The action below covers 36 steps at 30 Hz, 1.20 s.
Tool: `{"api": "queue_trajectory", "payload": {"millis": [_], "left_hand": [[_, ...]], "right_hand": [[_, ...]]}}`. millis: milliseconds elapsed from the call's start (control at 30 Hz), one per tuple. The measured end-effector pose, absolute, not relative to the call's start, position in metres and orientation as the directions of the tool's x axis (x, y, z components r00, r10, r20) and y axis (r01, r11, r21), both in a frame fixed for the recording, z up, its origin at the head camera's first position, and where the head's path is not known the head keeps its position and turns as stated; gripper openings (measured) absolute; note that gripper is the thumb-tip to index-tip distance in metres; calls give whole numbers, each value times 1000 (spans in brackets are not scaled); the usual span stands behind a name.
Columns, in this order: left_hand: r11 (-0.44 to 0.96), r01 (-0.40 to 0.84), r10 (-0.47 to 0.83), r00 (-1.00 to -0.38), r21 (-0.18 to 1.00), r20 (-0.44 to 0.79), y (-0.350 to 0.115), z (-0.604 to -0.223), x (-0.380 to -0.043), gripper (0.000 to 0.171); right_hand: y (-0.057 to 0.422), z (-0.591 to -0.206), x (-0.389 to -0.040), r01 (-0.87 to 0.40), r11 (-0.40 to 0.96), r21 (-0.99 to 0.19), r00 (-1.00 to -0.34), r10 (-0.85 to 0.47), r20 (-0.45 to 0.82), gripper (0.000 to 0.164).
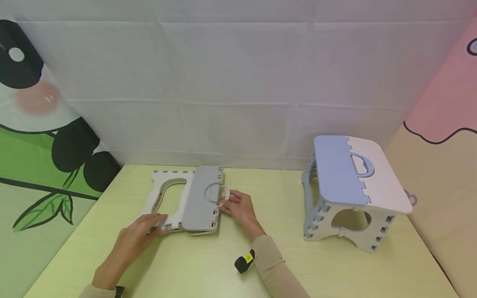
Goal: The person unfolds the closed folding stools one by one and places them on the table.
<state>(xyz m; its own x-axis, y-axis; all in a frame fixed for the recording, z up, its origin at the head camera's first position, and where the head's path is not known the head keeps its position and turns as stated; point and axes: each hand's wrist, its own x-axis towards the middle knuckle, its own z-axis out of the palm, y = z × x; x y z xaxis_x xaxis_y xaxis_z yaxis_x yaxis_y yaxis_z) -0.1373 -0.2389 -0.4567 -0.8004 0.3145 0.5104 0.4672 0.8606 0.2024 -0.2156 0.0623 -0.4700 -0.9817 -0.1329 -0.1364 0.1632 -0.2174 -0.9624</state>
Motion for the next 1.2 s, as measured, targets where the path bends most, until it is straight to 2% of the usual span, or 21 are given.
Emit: {"api": "queue_trajectory", "payload": {"millis": [167,633,933,1200], "left_hand": [[857,470,314,-802,212,508,-236,-456,-137,45],[819,546,360,-727,174,585,-227,-458,-136,47],[802,571,381,-715,175,587,-223,-457,-135,48],[766,627,428,-661,142,616,-220,-457,-136,51]], "right_hand": [[66,-467,-214,154,-217,-964,-984,-125,-129,49],[79,-455,-210,134,-180,-974,-988,-100,-117,47],[86,-446,-207,124,-169,-978,-990,-91,-109,47],[93,-440,-205,112,-146,-983,-991,-94,-99,48]]}}
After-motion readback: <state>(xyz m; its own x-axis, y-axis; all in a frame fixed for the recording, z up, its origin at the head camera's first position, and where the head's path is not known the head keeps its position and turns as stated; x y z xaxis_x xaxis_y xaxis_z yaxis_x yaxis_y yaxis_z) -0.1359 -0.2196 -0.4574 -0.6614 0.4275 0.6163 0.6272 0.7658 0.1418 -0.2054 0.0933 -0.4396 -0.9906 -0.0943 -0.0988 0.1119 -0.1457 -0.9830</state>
